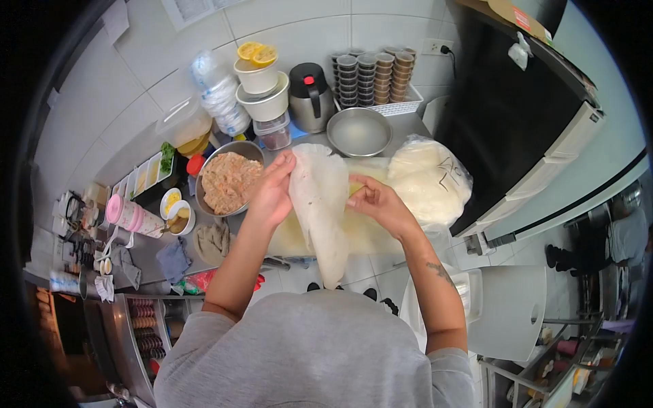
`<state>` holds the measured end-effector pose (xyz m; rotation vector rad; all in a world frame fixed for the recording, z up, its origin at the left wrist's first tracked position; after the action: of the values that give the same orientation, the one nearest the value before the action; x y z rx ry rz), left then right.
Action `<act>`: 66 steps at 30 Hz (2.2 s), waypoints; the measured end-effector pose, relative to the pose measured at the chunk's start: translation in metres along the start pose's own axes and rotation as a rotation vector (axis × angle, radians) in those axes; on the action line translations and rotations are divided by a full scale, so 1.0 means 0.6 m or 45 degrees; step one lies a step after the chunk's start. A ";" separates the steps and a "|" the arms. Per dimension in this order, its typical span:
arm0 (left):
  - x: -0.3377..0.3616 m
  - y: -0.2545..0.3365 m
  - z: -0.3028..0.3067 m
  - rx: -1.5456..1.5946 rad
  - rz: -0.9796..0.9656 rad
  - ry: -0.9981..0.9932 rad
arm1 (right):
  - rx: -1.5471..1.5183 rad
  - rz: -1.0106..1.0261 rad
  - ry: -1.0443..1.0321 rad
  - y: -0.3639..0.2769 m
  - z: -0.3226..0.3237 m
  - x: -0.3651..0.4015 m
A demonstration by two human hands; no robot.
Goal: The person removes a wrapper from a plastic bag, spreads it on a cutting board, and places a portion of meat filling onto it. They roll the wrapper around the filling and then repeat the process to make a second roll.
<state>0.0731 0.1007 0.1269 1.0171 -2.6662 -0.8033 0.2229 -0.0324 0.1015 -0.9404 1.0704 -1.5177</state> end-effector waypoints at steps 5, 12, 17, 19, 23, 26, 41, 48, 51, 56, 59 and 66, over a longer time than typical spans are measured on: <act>0.001 -0.038 0.180 -1.354 -0.110 0.223 | 0.460 -0.057 0.252 0.134 0.014 -0.062; 0.004 -0.017 0.264 -1.485 -0.052 0.206 | 1.028 -0.526 0.576 0.237 0.146 0.109; 0.021 0.010 0.120 -1.536 0.041 -0.008 | 0.630 -0.356 0.806 0.130 0.163 0.143; 0.041 0.004 0.044 -1.464 0.107 -0.285 | 0.440 0.102 0.760 -0.012 0.063 0.082; 0.063 0.038 -0.062 -1.572 0.149 -0.759 | 0.326 0.387 0.387 -0.079 -0.044 -0.007; 0.010 0.069 -0.079 -1.833 0.289 -0.801 | 0.021 0.044 -0.061 -0.032 -0.092 -0.028; -0.005 0.060 0.077 -1.988 -0.105 0.021 | 0.305 -0.596 0.078 0.136 -0.029 0.118; -0.027 -0.006 0.222 -2.301 -0.449 0.240 | 0.867 0.203 0.602 0.094 0.007 -0.058; -0.045 -0.013 0.235 -2.367 -0.244 0.165 | 1.178 -0.096 0.494 0.142 0.015 -0.059; -0.048 -0.009 0.238 -2.002 -0.173 0.067 | 0.974 -0.355 0.380 0.181 0.026 -0.018; -0.048 -0.012 0.216 -2.044 -0.122 0.135 | 0.972 -0.387 0.448 0.156 0.020 0.005; -0.082 -0.025 0.196 -1.929 0.107 -0.126 | 0.627 -0.338 0.395 0.205 0.023 0.030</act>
<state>0.0779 0.1735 0.0216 0.3800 -1.2965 -2.2180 0.2684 -0.0639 -0.0105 -0.5244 0.7378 -2.0763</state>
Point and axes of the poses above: each hand's wrist, its own x-axis away from the middle knuckle, its own z-axis out of the back of the hand, y = z × x, the point moved 8 cm from there along -x, towards the middle knuckle, and after that the axes turned 12 degrees about x, right-handed, at the moved point
